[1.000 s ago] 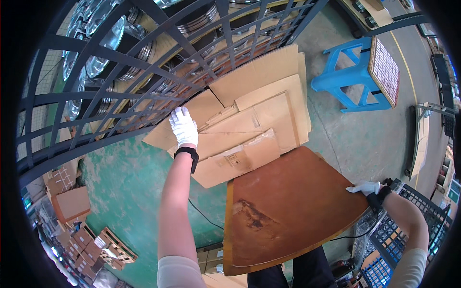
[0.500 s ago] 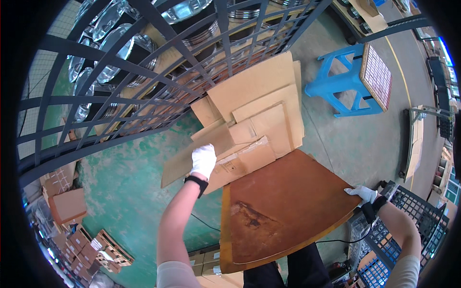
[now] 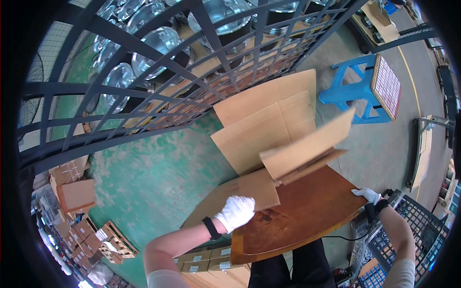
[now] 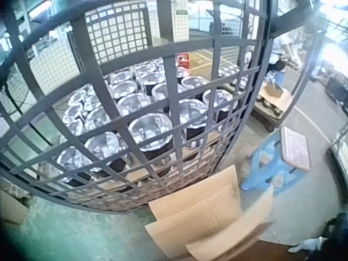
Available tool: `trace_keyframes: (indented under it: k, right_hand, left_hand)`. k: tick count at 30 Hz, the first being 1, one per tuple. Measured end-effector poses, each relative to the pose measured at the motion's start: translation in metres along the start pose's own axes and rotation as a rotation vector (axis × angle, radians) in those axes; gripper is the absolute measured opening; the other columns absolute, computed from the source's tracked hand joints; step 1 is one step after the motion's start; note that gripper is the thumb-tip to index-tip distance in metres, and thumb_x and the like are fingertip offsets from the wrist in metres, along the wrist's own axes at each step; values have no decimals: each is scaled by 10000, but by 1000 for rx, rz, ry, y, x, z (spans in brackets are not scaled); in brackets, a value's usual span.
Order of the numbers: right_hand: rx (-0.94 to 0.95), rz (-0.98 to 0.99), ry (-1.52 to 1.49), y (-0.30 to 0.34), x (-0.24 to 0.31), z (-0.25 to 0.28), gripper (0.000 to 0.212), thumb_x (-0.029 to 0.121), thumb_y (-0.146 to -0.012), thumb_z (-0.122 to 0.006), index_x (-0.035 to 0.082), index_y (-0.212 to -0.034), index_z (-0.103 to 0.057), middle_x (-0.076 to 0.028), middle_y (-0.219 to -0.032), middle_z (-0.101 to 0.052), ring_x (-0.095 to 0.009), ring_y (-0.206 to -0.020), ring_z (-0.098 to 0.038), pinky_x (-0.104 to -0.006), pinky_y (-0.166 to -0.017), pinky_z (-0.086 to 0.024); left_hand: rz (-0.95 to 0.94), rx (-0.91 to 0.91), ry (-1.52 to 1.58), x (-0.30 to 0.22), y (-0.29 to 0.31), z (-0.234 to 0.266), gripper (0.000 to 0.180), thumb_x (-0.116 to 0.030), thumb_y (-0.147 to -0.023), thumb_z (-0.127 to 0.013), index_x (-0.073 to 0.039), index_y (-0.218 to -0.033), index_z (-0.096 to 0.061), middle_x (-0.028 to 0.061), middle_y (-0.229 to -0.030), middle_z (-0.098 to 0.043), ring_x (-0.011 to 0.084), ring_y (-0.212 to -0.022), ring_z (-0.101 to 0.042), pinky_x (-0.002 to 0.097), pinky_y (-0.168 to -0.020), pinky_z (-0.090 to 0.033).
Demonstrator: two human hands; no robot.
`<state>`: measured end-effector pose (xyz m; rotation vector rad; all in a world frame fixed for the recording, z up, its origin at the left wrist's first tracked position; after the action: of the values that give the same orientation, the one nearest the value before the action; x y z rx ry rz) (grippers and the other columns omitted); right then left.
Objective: Inspecting and organizing metal engine pistons in a fabrication facility.
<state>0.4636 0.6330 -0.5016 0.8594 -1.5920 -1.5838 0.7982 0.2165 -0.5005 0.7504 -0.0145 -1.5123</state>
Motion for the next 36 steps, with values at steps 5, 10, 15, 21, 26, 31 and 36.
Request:
trace_keyframes:
  k: [5,10,15,21,26,31,36]
  right_hand:
    - [-51,70,31,-7,-2,2,467,333,-903,-643,-35,-1188,-604,-91,-1132,-663,-181,-959,-646,-294,-897,-484]
    - [-129,346,128,-28,-9,22,348,180,-846,-645,28,-1159,-624,-51,-1057,-667,-178,-955,-634,-319,-869,-498]
    - [-179,1096,998,-33,49,24,334,148,-828,-659,13,-1133,-638,-46,-1074,-667,-183,-1009,-615,-346,-885,-494]
    - [-144,626,378,-34,83,7,353,248,-898,-572,86,-1207,-623,-138,-1160,-656,-268,-1095,-601,-357,-896,-469]
    - [-277,816,403,-38,96,5,354,256,-932,-565,50,-1217,-600,-133,-1146,-656,-227,-1058,-598,-356,-896,-464]
    - [-257,396,159,-34,101,-10,345,269,-931,-558,23,-1166,-613,-144,-1011,-671,-211,-916,-606,-358,-815,-476]
    - [-363,345,-106,-44,81,-17,383,284,-897,-573,-47,-1083,-617,-171,-864,-652,-224,-824,-606,-367,-759,-470]
  left_hand:
    - [-32,8,189,-37,7,-24,310,-396,-807,-630,-91,-767,-583,97,-621,-619,277,-565,-640,407,-482,-472]
    - [101,46,114,-42,2,6,277,-364,-793,-645,-91,-766,-605,99,-628,-625,271,-573,-643,401,-522,-498]
    - [118,16,-29,-32,-21,59,297,-371,-812,-642,-85,-881,-608,84,-665,-628,256,-625,-656,403,-549,-509]
    - [117,165,-62,-18,-30,90,418,-476,-877,-553,-76,-981,-611,100,-714,-635,276,-643,-651,418,-575,-517]
    - [109,620,373,-22,-48,98,762,-659,-835,-526,-4,-1222,-572,245,-1112,-623,363,-1100,-580,441,-941,-459]
    - [257,95,441,56,-151,107,606,-460,-849,-642,1,-1238,-577,213,-1283,-541,342,-1213,-499,412,-1048,-383]
    - [302,-237,120,114,-315,106,671,-342,-853,-627,0,-1389,-415,193,-1453,-375,331,-1334,-379,431,-1095,-333]
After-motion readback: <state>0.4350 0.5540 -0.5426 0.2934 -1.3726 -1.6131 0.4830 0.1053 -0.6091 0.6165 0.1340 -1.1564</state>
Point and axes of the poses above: each hand's wrist, its own y-axis away from the middle knuckle, its own z-axis out of the back of the hand, x = y × z, the point moved 3 cm from there along -y, towards the middle knuckle
